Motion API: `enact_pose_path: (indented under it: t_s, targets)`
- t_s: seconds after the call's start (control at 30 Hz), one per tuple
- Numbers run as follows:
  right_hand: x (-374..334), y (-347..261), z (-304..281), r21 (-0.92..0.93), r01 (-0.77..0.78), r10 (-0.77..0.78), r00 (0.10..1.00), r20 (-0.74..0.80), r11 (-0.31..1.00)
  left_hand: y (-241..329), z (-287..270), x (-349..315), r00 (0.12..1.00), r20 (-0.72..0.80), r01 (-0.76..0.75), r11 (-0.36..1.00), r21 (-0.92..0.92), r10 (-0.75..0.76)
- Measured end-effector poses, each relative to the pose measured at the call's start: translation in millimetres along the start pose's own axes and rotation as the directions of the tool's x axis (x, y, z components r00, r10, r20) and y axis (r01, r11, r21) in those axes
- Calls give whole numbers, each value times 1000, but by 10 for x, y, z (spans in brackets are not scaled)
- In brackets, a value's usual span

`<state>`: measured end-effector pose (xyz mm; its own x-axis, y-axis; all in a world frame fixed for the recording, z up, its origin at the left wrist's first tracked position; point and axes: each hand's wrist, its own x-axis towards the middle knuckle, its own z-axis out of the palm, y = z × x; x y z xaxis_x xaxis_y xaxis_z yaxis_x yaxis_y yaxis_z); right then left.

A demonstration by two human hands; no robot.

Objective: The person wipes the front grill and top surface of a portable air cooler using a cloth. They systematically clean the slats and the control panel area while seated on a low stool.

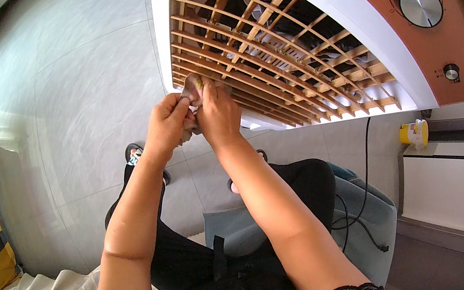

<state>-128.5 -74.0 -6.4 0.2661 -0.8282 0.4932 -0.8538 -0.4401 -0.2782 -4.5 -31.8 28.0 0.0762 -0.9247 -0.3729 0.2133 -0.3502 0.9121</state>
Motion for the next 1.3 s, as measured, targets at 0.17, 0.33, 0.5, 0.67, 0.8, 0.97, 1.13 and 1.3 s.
enact_pose_path:
  t_s: [0.17, 0.33, 0.5, 0.67, 0.8, 0.97, 1.13, 1.3]
  targets:
    - [196, -249, -93, -73, -347, 342, 823, 454, 935, -152, -55, 68, 994, -93, -34, 980, 197, 53]
    - [354, -117, 121, 40, -261, 220, 878, 426, 965, -162, -66, 143, 985, -145, -85, 992, 89, 97]
    - [290, -41, -216, -222, -197, 287, 805, 519, 955, -106, 79, 75, 999, -45, 2, 982, 188, 6]
    - [-71, 77, -441, -122, -175, 207, 917, 342, 977, -238, 154, 77, 996, 89, -51, 946, 322, 24]
    - [-332, 412, -416, 54, -183, 187, 978, -95, 982, -238, 280, 37, 985, 172, -44, 986, 161, 16]
    - [-235, 400, -327, -156, -352, 382, 888, 254, 923, -271, 443, 48, 989, 139, 17, 971, 240, -51]
    - [-287, 737, -788, -341, -349, 460, 824, 332, 873, -303, 593, 45, 967, 239, 19, 965, 261, -84]
    - [-160, 796, -998, -419, -295, 485, 732, 478, 859, -441, 774, 33, 954, 301, -104, 926, 363, -10]
